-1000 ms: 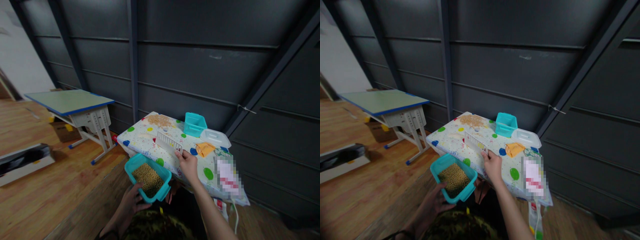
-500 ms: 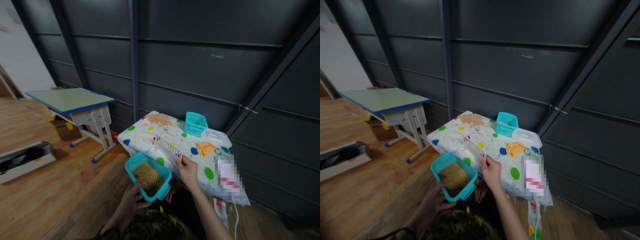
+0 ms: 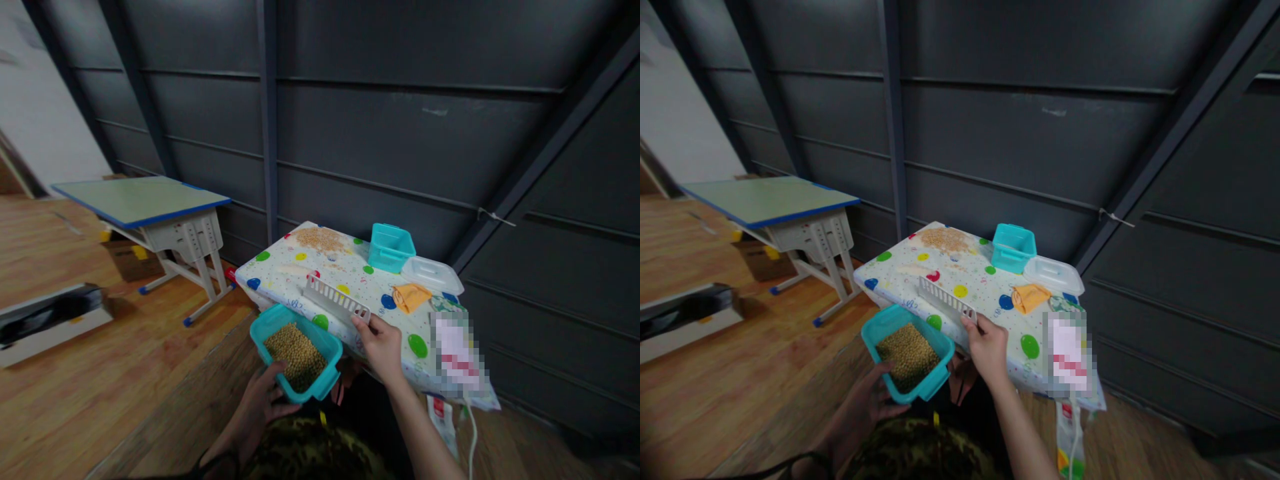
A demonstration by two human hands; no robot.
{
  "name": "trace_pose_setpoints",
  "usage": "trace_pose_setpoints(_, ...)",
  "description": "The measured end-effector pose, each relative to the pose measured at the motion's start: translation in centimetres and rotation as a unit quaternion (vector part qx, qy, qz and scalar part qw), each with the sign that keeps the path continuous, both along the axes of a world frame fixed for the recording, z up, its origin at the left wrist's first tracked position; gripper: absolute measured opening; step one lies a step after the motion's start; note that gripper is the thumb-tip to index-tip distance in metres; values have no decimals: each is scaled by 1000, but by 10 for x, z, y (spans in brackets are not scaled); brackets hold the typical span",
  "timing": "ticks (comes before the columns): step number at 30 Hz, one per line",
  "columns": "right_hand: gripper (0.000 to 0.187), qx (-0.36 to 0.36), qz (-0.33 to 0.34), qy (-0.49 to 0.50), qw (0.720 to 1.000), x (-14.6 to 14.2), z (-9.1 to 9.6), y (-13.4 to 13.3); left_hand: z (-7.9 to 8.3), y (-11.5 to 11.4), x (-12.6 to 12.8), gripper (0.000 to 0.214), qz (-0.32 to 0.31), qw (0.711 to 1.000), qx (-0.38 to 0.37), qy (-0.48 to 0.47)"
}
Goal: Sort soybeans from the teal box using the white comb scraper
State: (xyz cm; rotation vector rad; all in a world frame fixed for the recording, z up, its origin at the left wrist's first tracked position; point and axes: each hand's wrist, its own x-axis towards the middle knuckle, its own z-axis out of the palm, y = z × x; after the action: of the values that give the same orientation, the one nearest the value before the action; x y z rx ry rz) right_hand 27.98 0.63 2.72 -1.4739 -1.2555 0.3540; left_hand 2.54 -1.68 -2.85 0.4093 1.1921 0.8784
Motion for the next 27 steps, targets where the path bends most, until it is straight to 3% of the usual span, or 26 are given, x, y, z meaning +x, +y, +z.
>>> trace_pose_setpoints(5, 56, 17, -47, -28, 998, 16, 5, 24, 5, -1, 2, 40, 6, 1000, -7, 11)
trace_pose_setpoints(10, 55, 0, -25, -49, 999, 21, 4, 38, 4, 0, 1, 40, 6, 1000, -10, 0)
trace_pose_setpoints(16, 58, -2, -9, -42, 999, 21, 4, 40, 0, 1, 0, 44, -14, 1000, -10, 12)
trace_pose_setpoints(27, 57, -7, 8, -16, 1000, 16, 3, 28, 9, -1, 1, 39, -7, 1000, -10, 12)
